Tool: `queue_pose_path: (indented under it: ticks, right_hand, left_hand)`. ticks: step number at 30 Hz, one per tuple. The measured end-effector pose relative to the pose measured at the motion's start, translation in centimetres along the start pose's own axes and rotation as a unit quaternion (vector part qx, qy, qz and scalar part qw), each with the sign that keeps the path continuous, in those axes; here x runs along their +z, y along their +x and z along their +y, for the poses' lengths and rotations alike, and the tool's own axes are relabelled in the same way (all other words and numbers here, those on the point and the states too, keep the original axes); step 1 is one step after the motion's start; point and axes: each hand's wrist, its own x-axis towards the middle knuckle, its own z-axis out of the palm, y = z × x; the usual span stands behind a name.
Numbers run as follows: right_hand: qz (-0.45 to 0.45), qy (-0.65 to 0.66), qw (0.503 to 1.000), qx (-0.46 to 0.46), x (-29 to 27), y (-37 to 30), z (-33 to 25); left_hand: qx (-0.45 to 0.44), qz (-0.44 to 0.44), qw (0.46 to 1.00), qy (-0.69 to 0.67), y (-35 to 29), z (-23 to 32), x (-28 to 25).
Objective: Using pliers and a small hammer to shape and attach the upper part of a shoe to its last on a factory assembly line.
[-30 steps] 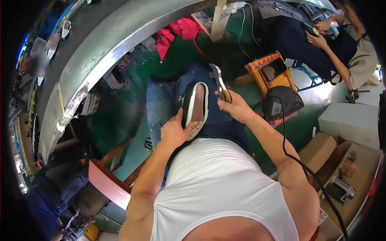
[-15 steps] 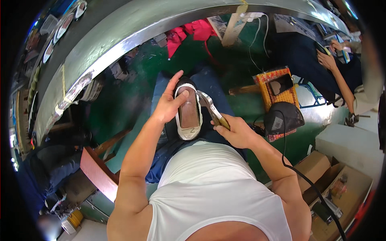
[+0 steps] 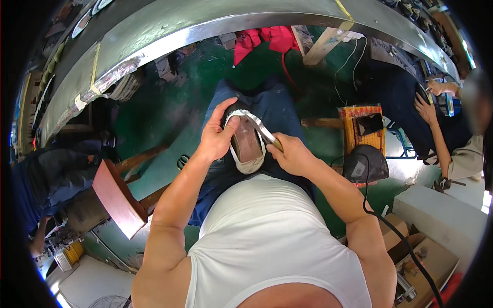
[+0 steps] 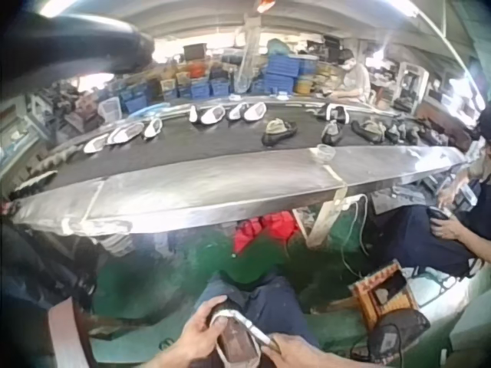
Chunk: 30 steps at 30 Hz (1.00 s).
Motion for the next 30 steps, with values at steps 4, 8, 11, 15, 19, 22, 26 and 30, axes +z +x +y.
queue_pose_path:
  ticks: [4, 8, 11, 15, 19, 22, 26, 30]
  right_hand:
    - [0.106, -0.043, 0.989, -0.094, 2.6, 1.9, 1.9]
    - [0.088, -0.117, 0.984, -0.105, 1.9, 0.6, 0.9]
    - [0.035, -0.183, 0.982, -0.037, 1.1, -1.5, -1.4]
    - [-0.039, -0.083, 0.993, -0.068, -1.2, -2.7, -2.6]
    - [-0.011, 0.033, 0.988, -0.151, -2.6, -6.4, -0.9]
    - [0.126, 0.073, 0.984, -0.104, -2.3, -6.4, -1.3]
    - [0.192, 0.132, 0.95, -0.209, -1.0, -2.5, -1.0]
    - [0.119, 0.143, 0.97, -0.158, -0.4, -1.5, -1.1]
  left_hand:
    - [0.027, 0.025, 0.998, -0.051, -0.3, -1.7, -1.4]
    - [0.007, 0.016, 0.994, -0.105, -1.6, -0.1, -1.0]
    - [-0.069, 0.075, 0.989, -0.106, -2.0, 1.2, 0.2]
    - [-0.04, 0.084, 0.992, -0.087, -2.4, 1.0, 0.3]
    - [0.126, 0.04, 0.991, 0.016, -3.9, 4.3, 1.3]
    - [0.293, -0.033, 0.951, 0.092, -4.3, 5.5, 2.4]
    - [0.292, -0.112, 0.92, 0.237, -4.5, 2.4, 3.0]
    - [0.325, -0.093, 0.921, 0.194, -4.5, -1.2, 3.9]
